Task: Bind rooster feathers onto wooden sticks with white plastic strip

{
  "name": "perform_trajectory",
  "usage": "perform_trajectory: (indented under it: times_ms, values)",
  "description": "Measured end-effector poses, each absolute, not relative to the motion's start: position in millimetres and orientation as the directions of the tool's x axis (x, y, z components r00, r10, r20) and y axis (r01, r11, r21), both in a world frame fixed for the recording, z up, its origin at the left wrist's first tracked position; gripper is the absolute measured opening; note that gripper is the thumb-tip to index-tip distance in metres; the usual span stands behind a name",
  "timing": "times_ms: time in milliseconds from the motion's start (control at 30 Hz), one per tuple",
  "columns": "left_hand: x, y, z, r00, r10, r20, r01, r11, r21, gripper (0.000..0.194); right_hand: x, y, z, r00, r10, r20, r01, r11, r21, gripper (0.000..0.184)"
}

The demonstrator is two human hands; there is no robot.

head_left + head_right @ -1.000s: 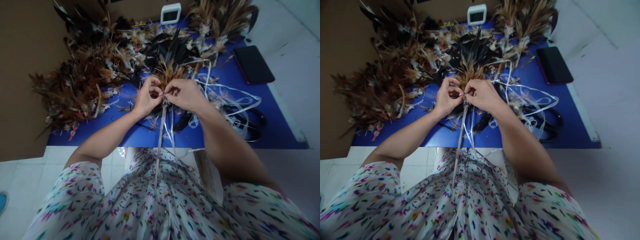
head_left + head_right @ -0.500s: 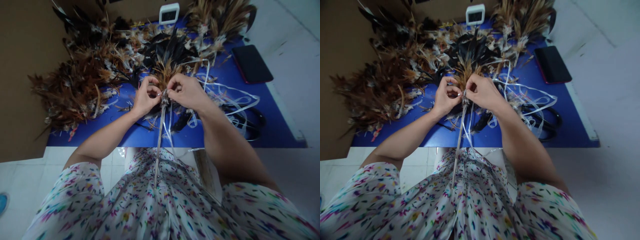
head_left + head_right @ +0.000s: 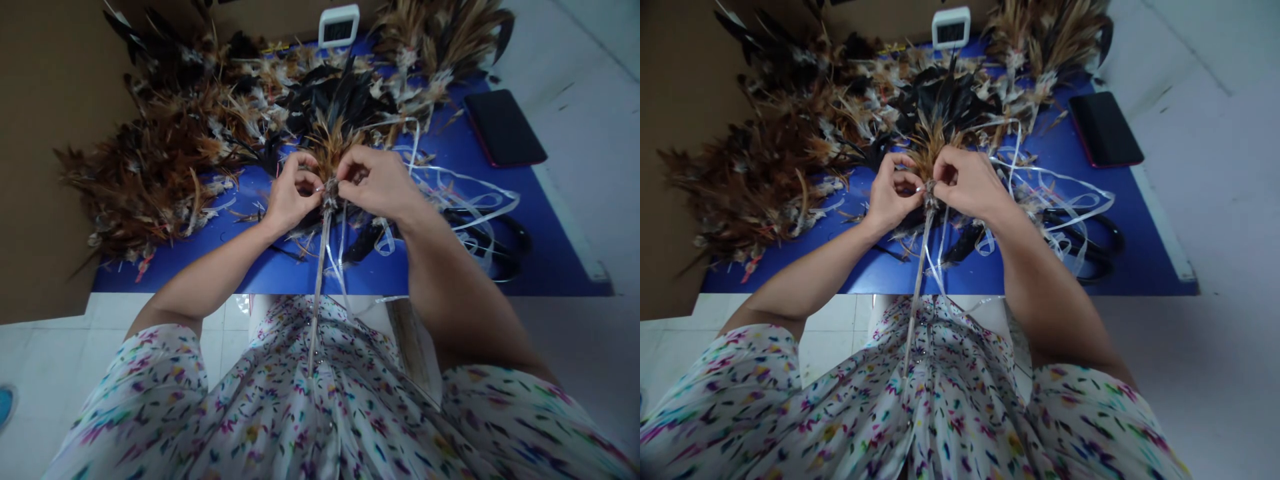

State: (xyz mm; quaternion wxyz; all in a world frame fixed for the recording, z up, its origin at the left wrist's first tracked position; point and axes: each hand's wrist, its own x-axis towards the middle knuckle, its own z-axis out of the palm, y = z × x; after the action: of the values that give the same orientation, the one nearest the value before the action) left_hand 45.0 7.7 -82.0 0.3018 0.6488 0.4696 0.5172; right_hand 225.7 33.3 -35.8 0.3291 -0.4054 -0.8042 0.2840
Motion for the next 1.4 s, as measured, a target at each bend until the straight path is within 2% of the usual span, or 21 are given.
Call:
perform_trajectory:
  times_ms: [167,367,700,900,1200,1400]
  values:
    - [45,6,-81,0.022,0.921,0.388,0.313,-0.375,0.873,0.051,221,31,-38,-0.462,0.856,0.232,0.482,0.462,-0.744,0.019]
    - [45,7,-85,0.028,0.913,0.407,0.342,-0.391,0.854,0.053,218,33,-41,-0.439,0.874,0.209,0.400,0.398,-0.825,0.013]
    - [42,-2,-78,-0.011,0.970,0.244,0.251,-0.234,0.939,0.050,222,39,-44,-0.428,0.900,0.079,0.316,0.231,-0.920,0.016]
    - [45,-6,-75,-0.030,0.986,0.162,0.167,-0.155,0.974,0.048,225,32,-34,-0.358,0.934,-0.006,0.380,0.140,-0.914,0.011]
    - [42,-8,-71,-0.073,0.990,0.120,0.176,-0.106,0.979,0.038,232,39,-47,-0.397,0.918,0.003,0.384,0.169,-0.908,0.015]
    - [41,-6,-67,-0.141,0.984,0.112,0.173,-0.087,0.981,0.029,227,35,-40,-0.274,0.959,-0.071,0.346,0.029,-0.938,0.014]
